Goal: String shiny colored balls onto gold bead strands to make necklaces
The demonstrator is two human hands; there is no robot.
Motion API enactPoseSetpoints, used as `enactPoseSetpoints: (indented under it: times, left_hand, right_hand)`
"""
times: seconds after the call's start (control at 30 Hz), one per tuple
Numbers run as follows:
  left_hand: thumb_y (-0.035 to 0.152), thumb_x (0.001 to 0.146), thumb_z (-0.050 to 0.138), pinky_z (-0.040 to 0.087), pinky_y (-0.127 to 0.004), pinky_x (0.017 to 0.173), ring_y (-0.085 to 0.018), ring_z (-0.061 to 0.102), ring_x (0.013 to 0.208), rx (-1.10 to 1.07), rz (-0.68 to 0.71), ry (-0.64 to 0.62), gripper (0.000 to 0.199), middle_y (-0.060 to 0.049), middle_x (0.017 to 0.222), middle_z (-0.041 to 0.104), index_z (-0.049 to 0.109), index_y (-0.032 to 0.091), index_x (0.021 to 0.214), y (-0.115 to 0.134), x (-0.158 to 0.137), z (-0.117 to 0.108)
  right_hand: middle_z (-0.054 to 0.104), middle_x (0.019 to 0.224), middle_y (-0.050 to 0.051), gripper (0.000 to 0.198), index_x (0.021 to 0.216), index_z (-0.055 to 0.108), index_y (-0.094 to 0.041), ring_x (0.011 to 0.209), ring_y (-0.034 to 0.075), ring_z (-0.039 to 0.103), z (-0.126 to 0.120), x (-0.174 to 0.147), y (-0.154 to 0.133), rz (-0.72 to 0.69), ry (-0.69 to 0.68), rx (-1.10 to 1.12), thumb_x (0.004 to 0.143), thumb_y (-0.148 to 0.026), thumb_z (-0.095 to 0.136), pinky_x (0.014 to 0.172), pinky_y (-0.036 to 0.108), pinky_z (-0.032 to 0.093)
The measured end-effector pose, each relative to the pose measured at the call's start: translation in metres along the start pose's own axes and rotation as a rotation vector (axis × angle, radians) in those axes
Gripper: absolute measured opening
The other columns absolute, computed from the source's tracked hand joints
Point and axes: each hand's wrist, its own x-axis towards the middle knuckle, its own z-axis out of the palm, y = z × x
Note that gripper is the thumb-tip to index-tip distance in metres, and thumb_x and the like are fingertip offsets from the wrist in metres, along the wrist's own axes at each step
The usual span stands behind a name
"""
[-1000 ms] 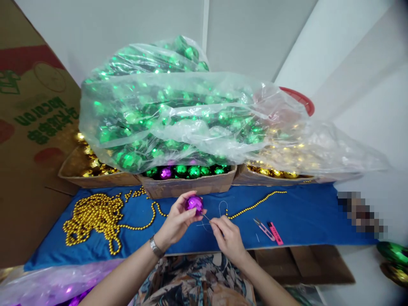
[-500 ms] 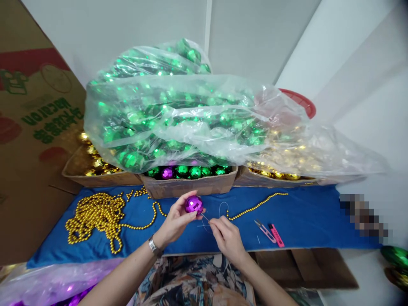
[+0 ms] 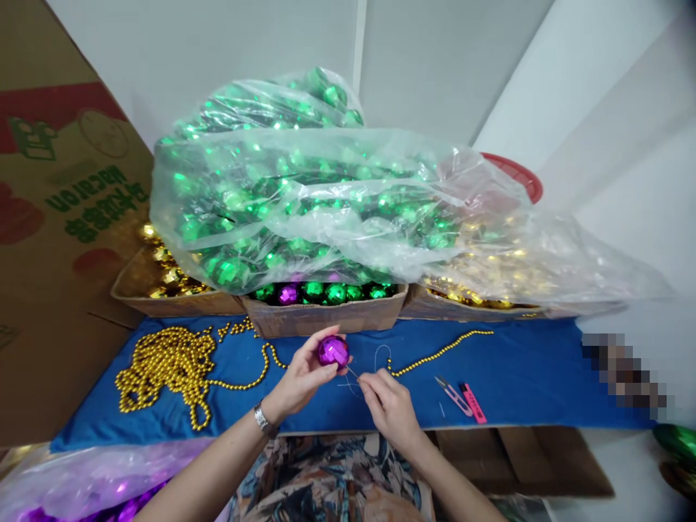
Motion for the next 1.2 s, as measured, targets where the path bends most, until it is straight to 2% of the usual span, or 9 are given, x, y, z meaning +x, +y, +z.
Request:
enactPoseSetpoints:
  times: [0.23,0.33,0.4,0.53,0.63,0.77,0.9,1.0,1.2]
  left_hand:
    - [0.031,0.076,0.074,0.056,-0.036,0.078,-0.025,0.063,0.099,0.030,-0.019,0.008,0.063,-0.012,0.129,0.054,0.049,0.029,0.134,-0.007,-0.001,0.004]
    - [0.038,0.077,0.073,0.056,-0.035,0.075,-0.026,0.061,0.105,0.170,0.021,0.000,0.066,-0.013,0.135,0.052,0.046,0.029,0.136,-0.010,-0.004,-0.010]
    - [0.045,0.078,0.068,0.055,-0.032,0.072,-0.025,0.063,0.100,0.419,0.039,0.134,0.050,-0.012,0.121,0.062,0.058,0.022,0.123,-0.014,-0.008,-0.034]
    - [0.051,0.079,0.059,0.051,-0.031,0.069,-0.020,0.062,0.074,0.878,0.044,0.635,0.036,-0.007,0.077,0.068,0.066,0.016,0.084,-0.018,-0.017,-0.112]
    - [0.043,0.079,0.056,0.049,-0.034,0.076,-0.022,0.062,0.078,0.966,0.028,0.887,0.029,-0.007,0.081,0.067,0.064,0.016,0.087,-0.017,-0.018,-0.170]
    - [0.026,0.072,0.061,0.046,-0.036,0.086,-0.025,0.062,0.091,1.008,-0.041,0.990,0.022,-0.011,0.096,0.069,0.066,0.016,0.091,-0.023,-0.004,-0.209]
    - [0.016,0.069,0.062,0.039,-0.036,0.095,-0.028,0.056,0.109,0.948,-0.053,1.002,0.017,-0.013,0.108,0.067,0.067,0.016,0.085,-0.031,0.010,-0.215]
    - [0.016,0.068,0.063,0.039,-0.035,0.093,-0.029,0.054,0.109,0.841,-0.046,1.020,0.010,-0.012,0.104,0.067,0.066,0.017,0.077,-0.029,0.006,-0.214]
    - [0.032,0.069,0.068,0.046,-0.029,0.069,-0.016,0.059,0.072,0.436,-0.016,0.982,0.023,-0.004,0.077,0.063,0.064,0.015,0.085,-0.015,-0.017,-0.188]
  right_hand:
    - [0.063,0.086,0.003,0.018,0.098,0.062,-0.021,0.076,0.015,0.060,-0.004,0.003,-0.007,0.037,-0.006,0.104,0.098,-0.020,0.044,0.069,0.024,0.047]
    - [0.063,0.084,0.003,0.016,0.097,0.062,-0.022,0.076,0.015,0.060,-0.005,0.001,-0.004,0.045,-0.001,0.111,0.097,-0.020,0.046,0.070,0.023,0.046]
    - [0.062,0.082,0.002,0.015,0.094,0.061,-0.022,0.075,0.014,0.060,-0.004,-0.003,0.000,0.044,0.002,0.101,0.097,-0.020,0.047,0.069,0.023,0.045]
    - [0.061,0.081,0.002,0.014,0.088,0.058,-0.021,0.073,0.014,0.059,0.003,-0.012,0.011,0.025,-0.002,0.079,0.097,-0.020,0.047,0.067,0.022,0.044]
    - [0.060,0.080,0.001,0.014,0.087,0.056,-0.021,0.072,0.014,0.059,0.010,-0.014,0.013,0.026,-0.011,0.076,0.097,-0.020,0.046,0.066,0.022,0.044]
    - [0.060,0.079,0.001,0.015,0.086,0.056,-0.021,0.071,0.014,0.058,0.016,-0.009,0.008,0.018,-0.028,0.080,0.097,-0.020,0.045,0.065,0.022,0.044]
    - [0.060,0.080,0.002,0.016,0.086,0.056,-0.021,0.072,0.015,0.059,0.018,-0.003,0.004,0.003,-0.031,0.070,0.097,-0.020,0.045,0.065,0.023,0.044]
    - [0.061,0.080,0.003,0.016,0.087,0.057,-0.021,0.073,0.016,0.060,0.019,-0.004,0.002,0.015,-0.030,0.076,0.097,-0.021,0.044,0.066,0.024,0.045]
    - [0.062,0.081,0.004,0.017,0.091,0.059,-0.021,0.075,0.016,0.061,0.026,-0.006,-0.002,0.018,-0.098,0.133,0.098,-0.021,0.044,0.067,0.025,0.046]
